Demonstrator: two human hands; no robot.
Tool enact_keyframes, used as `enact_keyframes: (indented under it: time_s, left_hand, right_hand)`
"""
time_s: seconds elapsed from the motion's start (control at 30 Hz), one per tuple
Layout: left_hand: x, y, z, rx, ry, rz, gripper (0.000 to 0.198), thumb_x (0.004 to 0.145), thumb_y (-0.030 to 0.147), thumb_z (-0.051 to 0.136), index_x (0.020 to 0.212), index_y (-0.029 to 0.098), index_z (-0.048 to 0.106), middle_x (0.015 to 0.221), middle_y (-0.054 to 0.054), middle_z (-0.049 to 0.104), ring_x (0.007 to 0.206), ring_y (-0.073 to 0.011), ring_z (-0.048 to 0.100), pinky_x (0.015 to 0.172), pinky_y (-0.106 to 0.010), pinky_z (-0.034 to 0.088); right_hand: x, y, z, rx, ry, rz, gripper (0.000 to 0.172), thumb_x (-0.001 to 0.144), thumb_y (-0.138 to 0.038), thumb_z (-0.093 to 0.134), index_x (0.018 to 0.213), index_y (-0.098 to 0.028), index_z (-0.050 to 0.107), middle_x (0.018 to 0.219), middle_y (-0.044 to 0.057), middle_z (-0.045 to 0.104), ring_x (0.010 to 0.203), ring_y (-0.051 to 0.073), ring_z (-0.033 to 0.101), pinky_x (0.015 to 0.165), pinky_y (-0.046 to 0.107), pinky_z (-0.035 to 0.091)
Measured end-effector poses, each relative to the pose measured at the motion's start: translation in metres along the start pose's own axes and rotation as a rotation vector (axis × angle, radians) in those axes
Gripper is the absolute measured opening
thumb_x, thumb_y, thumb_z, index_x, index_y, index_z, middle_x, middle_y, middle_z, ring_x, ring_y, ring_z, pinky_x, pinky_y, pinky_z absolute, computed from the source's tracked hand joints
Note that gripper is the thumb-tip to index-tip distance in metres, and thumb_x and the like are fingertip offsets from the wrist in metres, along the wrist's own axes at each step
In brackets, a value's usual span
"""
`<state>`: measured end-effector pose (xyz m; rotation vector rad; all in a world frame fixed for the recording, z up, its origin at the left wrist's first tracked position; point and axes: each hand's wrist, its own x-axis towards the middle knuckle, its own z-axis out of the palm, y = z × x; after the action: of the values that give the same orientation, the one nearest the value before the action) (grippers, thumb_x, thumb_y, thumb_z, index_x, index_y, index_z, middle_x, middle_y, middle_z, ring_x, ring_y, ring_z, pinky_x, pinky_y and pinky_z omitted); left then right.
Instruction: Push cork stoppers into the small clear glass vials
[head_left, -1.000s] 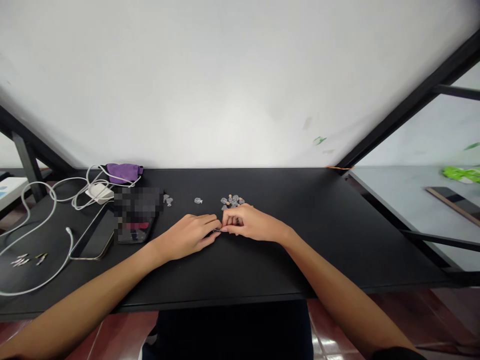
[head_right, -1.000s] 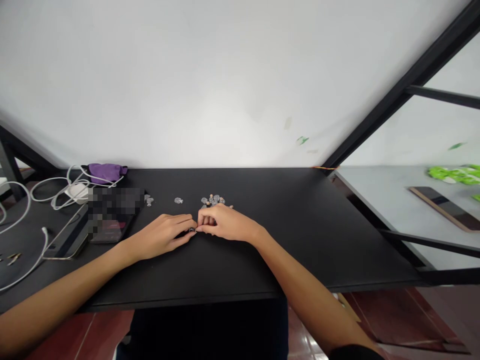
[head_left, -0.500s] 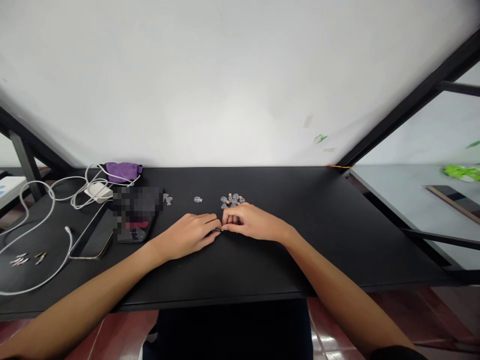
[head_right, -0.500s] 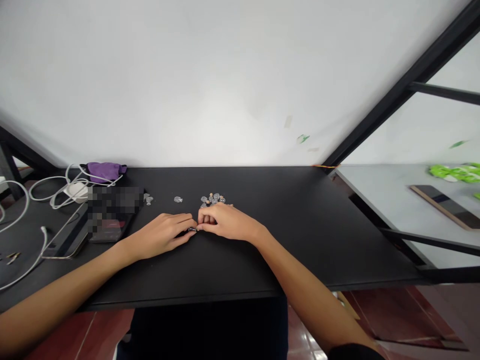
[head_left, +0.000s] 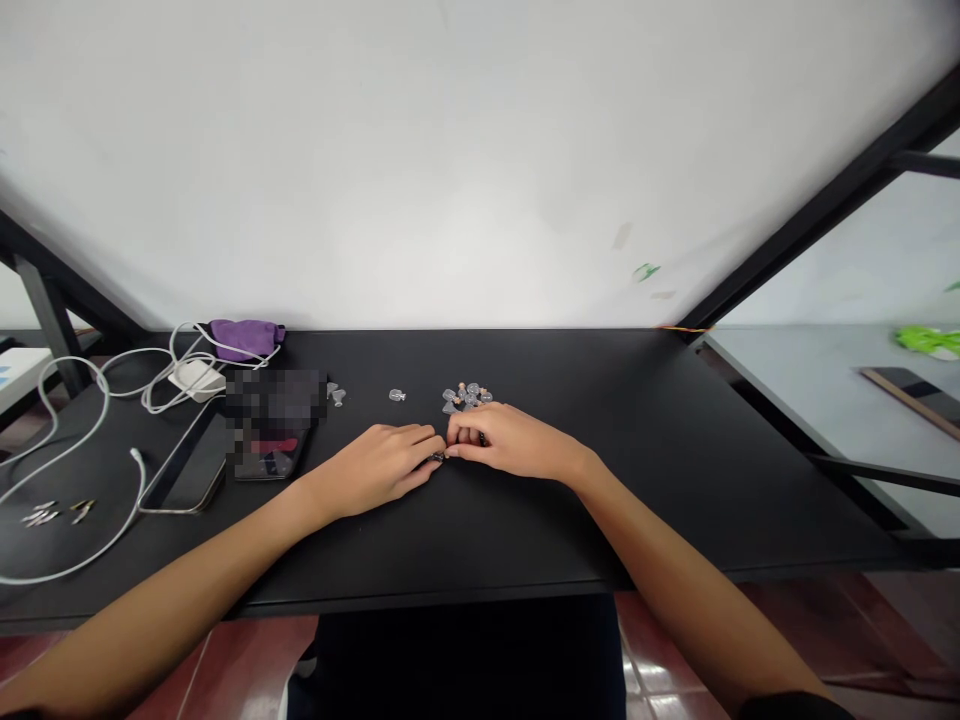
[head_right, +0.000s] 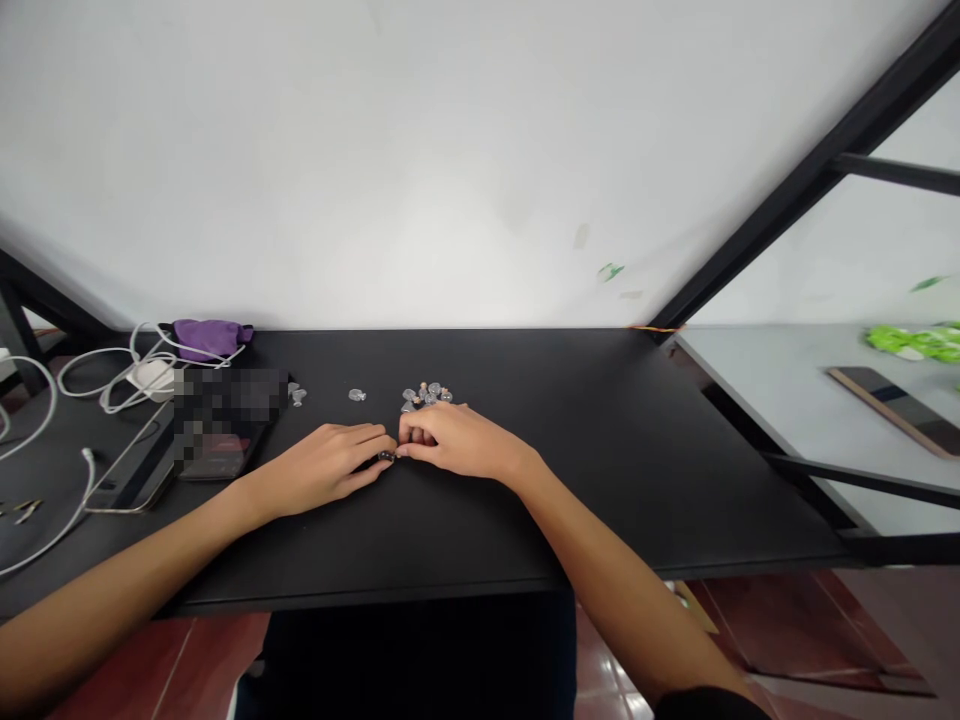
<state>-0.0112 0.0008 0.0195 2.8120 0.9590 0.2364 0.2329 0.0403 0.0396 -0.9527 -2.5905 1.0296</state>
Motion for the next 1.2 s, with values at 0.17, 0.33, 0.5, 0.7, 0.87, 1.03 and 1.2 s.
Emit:
enact_keyframes:
  time_s: [0.17,0.33,0.5,0.7,0.87,1.03,1.2]
  left_hand:
    - [0.0006,0.0011,-0.0002,0.001,-0.016,0.002,0.018,0.109,0.027,0.043,0.111,0.020,0.059,0.101,-0.004,0.065,0.090,-0.0193,0.066,0.078,-0.031,0.048]
    - [0.0002,0.0001,0.0016,0.010,-0.004,0.015,0.018,0.109,0.027,0.042,0.113,0.020,0.059,0.101,-0.004,0.065,0.091,-0.0195,0.066,0.079,-0.032,0.048]
    - [-0.0006,-0.0003,0.0016,0.014,-0.008,0.017,0.018,0.109,0.027,0.042,0.113,0.020,0.058,0.100,-0.004,0.065,0.092,-0.0199,0.066,0.080,-0.032,0.048]
    - [-0.0002,0.0007,0.0008,0.016,-0.016,0.015,0.018,0.109,0.027,0.042,0.113,0.020,0.058,0.101,-0.004,0.065,0.092,-0.0201,0.066,0.080,-0.032,0.048]
    - [-0.0003,0.0006,0.0011,0.027,-0.024,0.013,0.018,0.109,0.027,0.042,0.113,0.020,0.058,0.101,-0.004,0.065,0.092,-0.0203,0.066,0.079,-0.033,0.048]
    - [-0.0008,0.0000,0.0017,0.025,-0.017,0.013,0.018,0.109,0.027,0.042,0.113,0.021,0.058,0.100,-0.004,0.064,0.091,-0.0202,0.066,0.079,-0.033,0.048]
    - [-0.0003,-0.0001,0.0012,0.021,-0.011,0.018,0.018,0.109,0.027,0.042,0.113,0.020,0.059,0.101,-0.004,0.065,0.091,-0.0200,0.066,0.080,-0.033,0.049]
  right_hand:
    - [-0.0016,0.0004,-0.0008,-0.112,0.028,-0.004,0.014,0.101,-0.030,0.060,0.089,-0.022,0.063,0.080,-0.002,0.065,0.070,0.014,0.056,0.065,0.027,0.036]
    - [-0.0021,0.0030,-0.0005,-0.151,0.050,-0.002,0.013,0.101,-0.029,0.059,0.090,-0.022,0.061,0.083,-0.002,0.065,0.071,0.014,0.055,0.067,0.027,0.036]
    - [-0.0024,0.0031,-0.0006,-0.166,0.048,-0.007,0.012,0.101,-0.027,0.058,0.091,-0.022,0.061,0.086,-0.001,0.066,0.071,0.014,0.055,0.067,0.027,0.035]
    - [-0.0027,0.0018,-0.0008,-0.155,0.049,-0.001,0.012,0.100,-0.026,0.057,0.091,-0.021,0.062,0.087,0.000,0.067,0.072,0.014,0.055,0.068,0.027,0.035]
    - [-0.0025,0.0020,-0.0007,-0.160,0.047,-0.001,0.011,0.100,-0.026,0.057,0.092,-0.021,0.063,0.087,0.001,0.067,0.072,0.014,0.055,0.068,0.027,0.035]
    - [-0.0027,0.0021,-0.0009,-0.157,0.049,-0.003,0.011,0.100,-0.025,0.057,0.091,-0.021,0.062,0.087,0.001,0.067,0.072,0.015,0.055,0.068,0.027,0.035]
    - [-0.0031,0.0018,-0.0011,-0.162,0.046,0.002,0.011,0.100,-0.026,0.057,0.092,-0.021,0.063,0.089,0.001,0.067,0.073,0.015,0.055,0.068,0.027,0.035]
